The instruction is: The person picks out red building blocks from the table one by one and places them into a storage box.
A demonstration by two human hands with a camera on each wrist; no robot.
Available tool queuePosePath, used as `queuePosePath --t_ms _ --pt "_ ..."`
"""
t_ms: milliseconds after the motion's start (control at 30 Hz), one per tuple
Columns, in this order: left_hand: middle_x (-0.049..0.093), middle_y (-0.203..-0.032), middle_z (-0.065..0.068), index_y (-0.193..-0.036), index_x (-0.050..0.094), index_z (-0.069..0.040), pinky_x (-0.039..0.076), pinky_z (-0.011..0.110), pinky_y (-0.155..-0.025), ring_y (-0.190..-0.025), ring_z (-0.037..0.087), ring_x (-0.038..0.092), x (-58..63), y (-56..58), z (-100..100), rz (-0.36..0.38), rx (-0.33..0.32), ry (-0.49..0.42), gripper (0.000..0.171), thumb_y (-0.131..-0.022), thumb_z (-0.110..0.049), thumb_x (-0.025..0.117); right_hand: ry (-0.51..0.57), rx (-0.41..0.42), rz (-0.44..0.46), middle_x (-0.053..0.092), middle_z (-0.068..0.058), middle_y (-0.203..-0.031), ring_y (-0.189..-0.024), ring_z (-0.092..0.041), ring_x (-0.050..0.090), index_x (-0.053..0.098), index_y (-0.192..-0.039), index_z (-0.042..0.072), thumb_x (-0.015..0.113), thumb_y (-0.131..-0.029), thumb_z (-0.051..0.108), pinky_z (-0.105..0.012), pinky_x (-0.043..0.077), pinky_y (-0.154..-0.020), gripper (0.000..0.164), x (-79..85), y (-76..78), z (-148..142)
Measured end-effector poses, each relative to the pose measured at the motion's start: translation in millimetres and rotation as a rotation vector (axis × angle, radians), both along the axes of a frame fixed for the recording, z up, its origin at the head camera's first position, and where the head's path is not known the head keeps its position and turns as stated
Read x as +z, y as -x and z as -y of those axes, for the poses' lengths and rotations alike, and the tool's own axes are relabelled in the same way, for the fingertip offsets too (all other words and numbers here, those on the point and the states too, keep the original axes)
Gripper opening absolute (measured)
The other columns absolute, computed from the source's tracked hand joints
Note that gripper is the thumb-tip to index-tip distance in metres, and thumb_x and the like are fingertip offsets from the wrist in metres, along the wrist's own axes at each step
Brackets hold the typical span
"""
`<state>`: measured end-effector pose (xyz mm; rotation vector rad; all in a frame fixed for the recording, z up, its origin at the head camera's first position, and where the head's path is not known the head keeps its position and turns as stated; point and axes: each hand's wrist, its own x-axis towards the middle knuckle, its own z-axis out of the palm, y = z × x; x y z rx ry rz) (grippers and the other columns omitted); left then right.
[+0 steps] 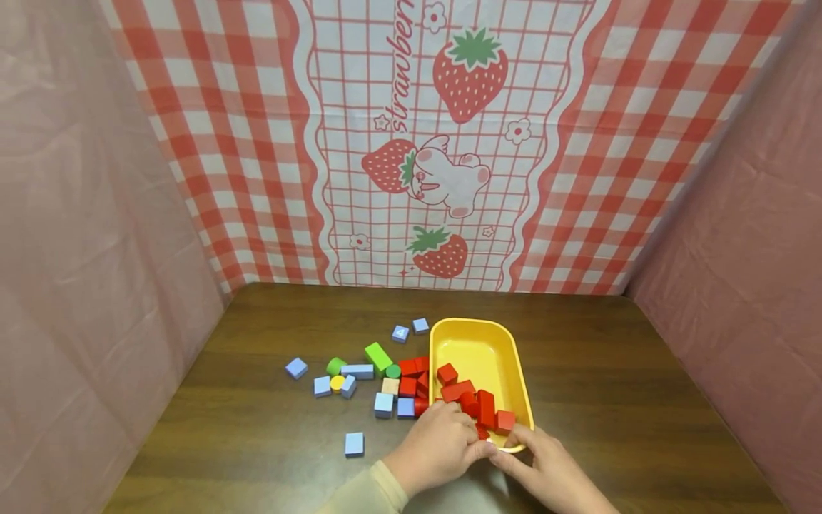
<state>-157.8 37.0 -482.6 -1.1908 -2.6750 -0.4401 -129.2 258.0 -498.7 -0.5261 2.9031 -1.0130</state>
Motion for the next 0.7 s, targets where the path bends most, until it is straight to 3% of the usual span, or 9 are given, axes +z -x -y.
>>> queuePosePath --t_ms 200,400,500,567,700 --pt "0.070 -0.087 -0.016 -0.093 0.078 -0.027 0.041 0.024 -0.075 -0.081 0.007 0.047 -4.4 -0.3 0.8 -0.023 -0.006 -0.006 0.040 -0.098 -0.055 0.050 0.004 -0.015 0.005 0.052 0.014 -0.076 -0.075 -0.012 0.050 0.060 -0.084 0.032 0.067 -0.085 0.058 -0.026 0.041 -0.064 0.027 1.7 -0.3 1.3" --pt "0.066 -0.107 -0.012 -0.108 0.073 -0.021 0.044 0.030 -0.094 -0.101 0.007 0.048 -3.6 -1.2 8.1 -0.057 0.003 -0.091 0.041 -0.098 -0.054 0.050 0.006 -0.014 0.028 0.055 0.013 -0.080 -0.077 -0.012 0.051 0.062 -0.087 0.031 0.068 -0.086 0.056 -0.028 0.043 -0.066 0.026 2.5 -1.3 0.5" --pt "0.065 -0.111 -0.009 -0.111 0.071 -0.018 0.043 0.037 -0.099 -0.107 0.010 0.049 3.0 0.6 20.9 -0.102 0.052 -0.178 0.031 -0.099 -0.043 0.056 -0.009 -0.013 0.022 0.060 0.011 -0.090 -0.082 -0.011 0.053 0.064 -0.092 0.029 0.068 -0.088 0.053 -0.033 0.047 -0.071 0.025 2.1 -1.3 0.0" --pt "0.066 -0.111 -0.007 -0.112 0.070 -0.017 0.045 0.038 -0.097 -0.106 0.011 0.050 8.7 3.0 33.7 -0.107 0.120 -0.233 0.023 -0.098 -0.034 0.061 -0.021 -0.018 0.024 0.062 0.008 -0.095 -0.085 -0.012 0.053 0.066 -0.095 0.025 0.068 -0.088 0.053 -0.037 0.048 -0.074 0.028 2.3 -1.1 -0.1" --pt "0.068 -0.109 -0.006 -0.113 0.072 -0.016 0.048 0.040 -0.089 -0.101 0.013 0.052 15.2 4.9 61.0 -0.030 0.245 -0.264 0.020 -0.094 -0.023 0.068 -0.049 -0.028 0.043 0.062 0.007 -0.098 -0.087 -0.013 0.053 0.067 -0.100 0.023 0.067 -0.087 0.056 -0.041 0.049 -0.077 0.036 2.5 -1.1 0.4"
